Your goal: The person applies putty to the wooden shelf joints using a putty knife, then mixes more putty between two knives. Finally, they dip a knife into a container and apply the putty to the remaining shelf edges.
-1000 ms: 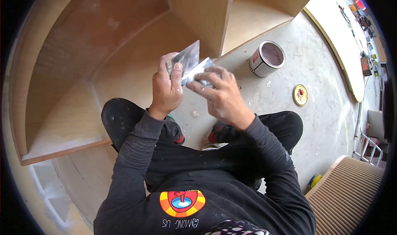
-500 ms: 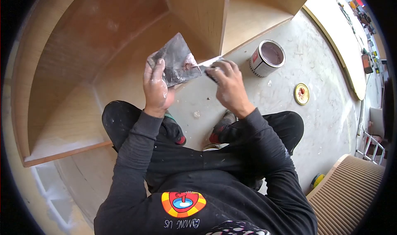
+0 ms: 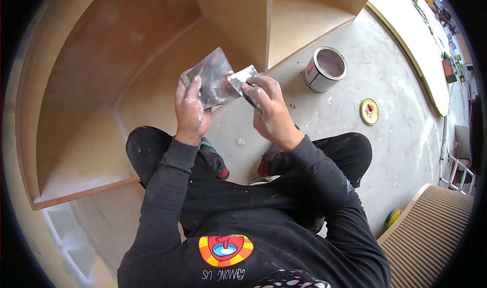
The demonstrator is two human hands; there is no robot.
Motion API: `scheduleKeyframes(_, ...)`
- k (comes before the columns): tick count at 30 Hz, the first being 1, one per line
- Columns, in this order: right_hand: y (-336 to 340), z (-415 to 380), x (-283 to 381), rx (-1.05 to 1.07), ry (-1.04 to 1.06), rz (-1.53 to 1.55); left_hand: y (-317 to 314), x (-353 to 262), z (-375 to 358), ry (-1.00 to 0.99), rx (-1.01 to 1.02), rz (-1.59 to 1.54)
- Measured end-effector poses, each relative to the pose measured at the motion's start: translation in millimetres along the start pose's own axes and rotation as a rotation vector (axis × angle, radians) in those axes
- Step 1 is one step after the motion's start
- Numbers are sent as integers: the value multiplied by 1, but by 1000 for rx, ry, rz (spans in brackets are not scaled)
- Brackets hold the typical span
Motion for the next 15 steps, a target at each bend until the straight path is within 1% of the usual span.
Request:
scheduleKeyframes(1,0,-4,-8,33,-6,-52,3,-2,0,4,9,2)
scheduleKeyframes(2,-1,-7,-15,156,-60,-182,1,-13,-2,-57,18,29)
scheduleKeyframes(3,3,-6,-17,150,-63,-194,-5,-22,-3,-119,29,54)
scheduleKeyframes(4,10,-4,-20,73,-85,-138,-15,-36,-7,-252,44,172)
scheduleKeyframes(5,18,0,-20,3,-103,-79,-13,-35,-5,-252,47,164)
scheduleKeyframes(6,21,8,-9,10,-25,-79,-14,-43,-11,-372,-27,520)
scheduleKeyframes(7,21,10,-2,15,-30,-79,-20,-45,-18,-484,-101,881)
scheduleKeyframes(9,12,15,16,141,73,-293,-37,-39,-30,-525,-75,925)
scheduleKeyframes(10,6,11,18,186,74,-330,-41,-36,-32,-547,-68,962)
scheduleKeyframes(11,2,8,20,184,74,-332,-44,-35,-33,-570,-63,998)
scheduleKeyframes(13,-15,1,35,253,157,-279,-38,-35,-29,-582,-71,974)
scheduleKeyframes(15,-20,-2,38,257,155,-247,-28,-52,-30,-691,-221,930)
Point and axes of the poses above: each hand's wrist, its own z-axis towards the middle knuckle, its own y-axis out of the back of the hand, x = y × z, the point moved 9 cm from there along z, towards the middle knuckle, and after that the axes turned 13 degrees about y, right-handed, at the moved point
